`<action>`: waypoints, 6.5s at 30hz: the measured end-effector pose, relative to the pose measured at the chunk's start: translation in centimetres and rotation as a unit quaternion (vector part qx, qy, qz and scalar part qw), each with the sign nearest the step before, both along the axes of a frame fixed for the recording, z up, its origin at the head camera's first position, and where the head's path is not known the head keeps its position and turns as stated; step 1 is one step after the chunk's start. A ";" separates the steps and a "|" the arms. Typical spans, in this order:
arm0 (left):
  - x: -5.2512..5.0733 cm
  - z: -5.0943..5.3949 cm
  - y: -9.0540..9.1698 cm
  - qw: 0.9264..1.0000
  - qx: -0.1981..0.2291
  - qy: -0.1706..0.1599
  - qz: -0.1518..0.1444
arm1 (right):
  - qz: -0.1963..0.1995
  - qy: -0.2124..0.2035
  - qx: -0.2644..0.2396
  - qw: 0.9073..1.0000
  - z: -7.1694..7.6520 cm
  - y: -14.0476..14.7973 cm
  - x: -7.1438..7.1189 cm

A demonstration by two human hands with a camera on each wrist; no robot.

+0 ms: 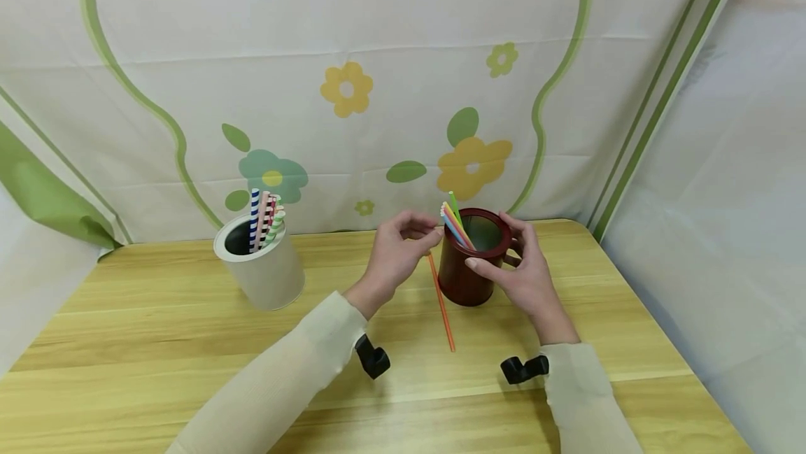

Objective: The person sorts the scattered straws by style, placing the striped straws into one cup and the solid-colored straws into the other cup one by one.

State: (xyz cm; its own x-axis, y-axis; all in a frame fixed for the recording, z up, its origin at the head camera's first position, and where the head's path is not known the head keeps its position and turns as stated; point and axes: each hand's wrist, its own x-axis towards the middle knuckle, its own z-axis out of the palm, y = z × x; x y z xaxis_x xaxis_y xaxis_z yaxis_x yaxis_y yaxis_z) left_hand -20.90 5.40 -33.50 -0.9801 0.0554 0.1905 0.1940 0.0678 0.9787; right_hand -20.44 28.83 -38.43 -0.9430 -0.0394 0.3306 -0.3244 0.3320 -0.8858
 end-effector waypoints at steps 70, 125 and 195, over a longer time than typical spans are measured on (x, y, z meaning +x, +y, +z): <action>-0.4 -5.9 2.1 0.952 -0.192 -0.234 0.044 | -0.004 -0.004 0.000 1.000 -0.2 0.0 0.1; 0.7 -0.9 -5.1 0.984 0.170 -0.046 0.015 | -0.013 0.005 0.003 1.000 -0.3 -0.2 0.2; 1.0 4.1 0.0 0.992 0.020 0.123 -0.013 | -0.016 0.000 -0.001 1.000 -0.6 0.0 -0.1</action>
